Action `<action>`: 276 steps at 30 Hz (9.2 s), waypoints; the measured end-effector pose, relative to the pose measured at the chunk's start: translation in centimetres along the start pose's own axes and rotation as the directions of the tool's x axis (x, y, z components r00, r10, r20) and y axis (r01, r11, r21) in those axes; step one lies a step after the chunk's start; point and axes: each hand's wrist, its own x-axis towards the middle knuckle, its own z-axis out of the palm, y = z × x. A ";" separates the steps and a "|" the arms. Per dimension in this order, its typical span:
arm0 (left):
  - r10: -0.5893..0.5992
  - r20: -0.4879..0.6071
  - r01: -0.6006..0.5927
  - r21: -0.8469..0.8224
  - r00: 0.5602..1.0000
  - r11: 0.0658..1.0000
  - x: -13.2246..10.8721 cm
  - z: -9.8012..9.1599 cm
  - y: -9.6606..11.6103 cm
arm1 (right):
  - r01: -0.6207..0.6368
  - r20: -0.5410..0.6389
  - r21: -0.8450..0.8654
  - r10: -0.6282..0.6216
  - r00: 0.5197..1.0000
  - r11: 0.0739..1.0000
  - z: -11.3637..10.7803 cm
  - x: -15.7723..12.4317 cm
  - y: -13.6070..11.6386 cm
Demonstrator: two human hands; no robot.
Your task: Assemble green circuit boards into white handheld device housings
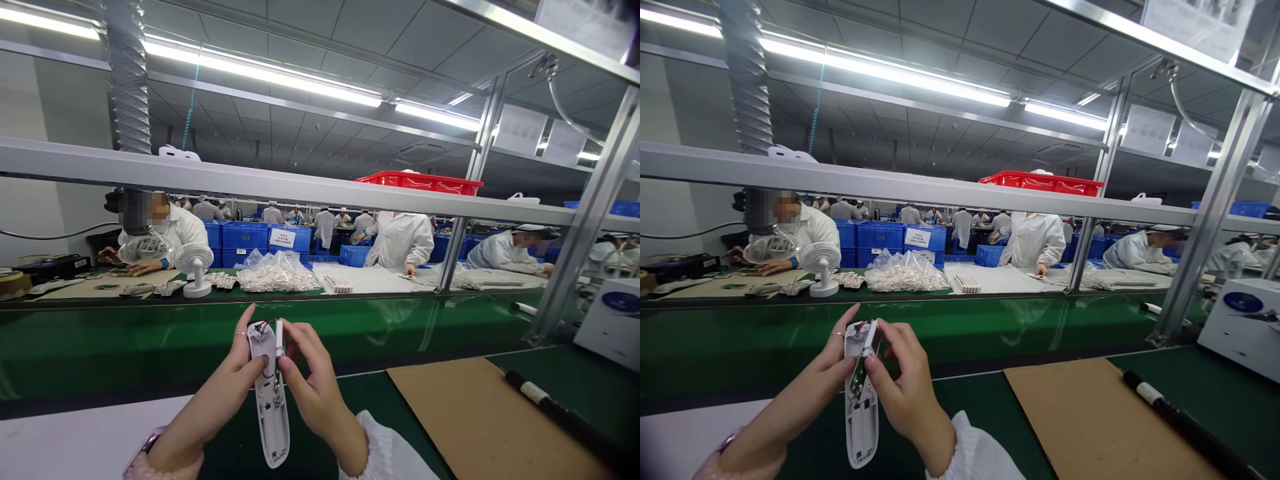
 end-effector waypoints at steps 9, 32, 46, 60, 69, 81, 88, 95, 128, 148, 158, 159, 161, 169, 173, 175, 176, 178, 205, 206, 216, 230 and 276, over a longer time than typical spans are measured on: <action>-0.040 -0.133 0.021 -0.141 0.990 0.990 -0.3 1.0 1.1 | 0.473 0.224 -0.482 -0.418 0.880 0.738 -1.3 0.3 0.4; 0.062 -0.107 -0.067 -0.042 0.992 0.997 0.0 0.3 0.7 | 0.544 0.373 -0.545 -0.397 0.839 0.638 -0.6 0.5 -1.3; 0.086 -0.162 -0.100 -0.082 0.983 0.992 -0.1 0.5 0.6 | 0.498 0.339 -0.635 -0.367 0.866 0.590 -0.4 0.3 -1.2; 0.239 -0.068 -0.244 -0.089 0.969 0.966 -0.2 1.3 -0.6 | 0.465 0.320 -0.659 -0.340 0.884 0.591 -1.1 0.5 -1.4; 0.109 -0.087 -0.109 0.013 0.990 0.994 -1.0 1.9 0.9 | 0.448 0.341 -0.634 -0.291 0.894 0.630 -1.7 0.9 -1.4; 0.124 -0.007 -0.123 -0.191 0.992 0.974 1.3 0.8 -1.6 | 0.396 0.307 -0.626 -0.254 0.917 0.671 -1.9 1.0 -1.1; 0.162 0.073 -0.140 -0.237 0.984 0.961 0.3 0.8 -1.0 | 0.373 0.254 -0.679 -0.275 0.927 0.632 -1.1 0.7 -1.5; 0.111 0.106 -0.078 -0.275 0.988 0.958 0.8 0.2 -1.1 | 0.326 0.236 -0.680 -0.225 0.945 0.657 -1.1 0.6 -2.3; 0.084 0.131 -0.103 0.140 0.988 0.985 -0.4 -0.3 -0.2 | 0.154 0.126 -0.150 -0.135 0.983 0.977 -1.7 0.9 0.3; 0.123 0.086 -0.098 -0.254 0.989 0.962 1.4 -0.2 -1.7 | 0.339 0.214 -0.702 -0.268 0.939 0.627 -0.9 0.6 -1.9; 0.104 0.075 -0.088 -0.183 0.992 0.979 0.5 0.3 -1.0 | 0.322 0.204 -0.717 -0.256 0.945 0.618 -0.8 0.5 -2.0; 0.109 0.083 -0.092 -0.188 0.991 0.978 0.4 0.3 -0.9 | 0.312 0.188 -0.716 -0.258 0.948 0.625 -0.7 0.5 -2.0; 0.112 0.080 -0.095 -0.195 0.990 0.976 0.4 0.4 -0.8 | 0.287 0.153 -0.719 -0.259 0.954 0.633 -0.5 0.5 -1.9; 0.135 0.110 -0.108 -0.222 0.985 0.969 0.1 0.7 -0.3 | 0.188 0.063 -0.632 -0.191 0.979 0.752 -0.5 0.5 -1.9; 0.197 0.118 -0.150 -0.321 0.973 0.935 -0.4 0.6 0.0 | 0.029 0.018 -0.270 -0.025 1.000 0.962 -1.1 0.5 -1.8; 0.246 0.088 -0.200 -0.355 0.965 0.913 -0.7 0.5 0.0 | -0.052 -0.003 -0.102 0.052 0.999 0.993 -1.3 0.5 -1.9; 0.257 0.082 -0.212 -0.361 0.963 0.908 -0.8 0.5 0.1 | -0.074 -0.006 -0.044 0.074 0.997 0.996 -1.4 0.5 -2.0; 0.261 0.096 -0.211 -0.361 0.961 0.908 -1.1 0.4 0.1 | -0.083 0.001 0.025 0.083 0.997 0.996 -1.5 0.5 -2.3; 0.144 0.112 -0.108 -0.278 0.983 0.954 -2.3 1.8 0.4 | -0.078 -0.135 -0.049 0.070 0.988 0.996 -2.2 0.6 -4.1; 0.180 0.103 -0.151 -0.241 0.978 0.959 -2.3 1.8 0.3 | -0.060 -0.130 -0.083 0.049 0.990 0.995 -2.4 0.6 -4.3; 0.349 0.231 -0.406 0.279 0.908 0.870 -2.7 0.5 -0.4 | 0.099 -0.030 -0.248 -0.110 0.993 0.964 -4.1 0.6 -4.9; 0.465 0.453 -0.649 0.549 0.761 0.527 -2.5 -0.8 -0.9 | 0.332 0.193 -0.474 -0.271 0.943 0.816 -6.4 0.6 -5.7; -0.027 0.099 0.060 -0.347 0.995 0.936 -1.9 1.9 0.7 | 0.278 0.155 -0.644 -0.235 0.960 0.712 -3.2 0.4 -5.0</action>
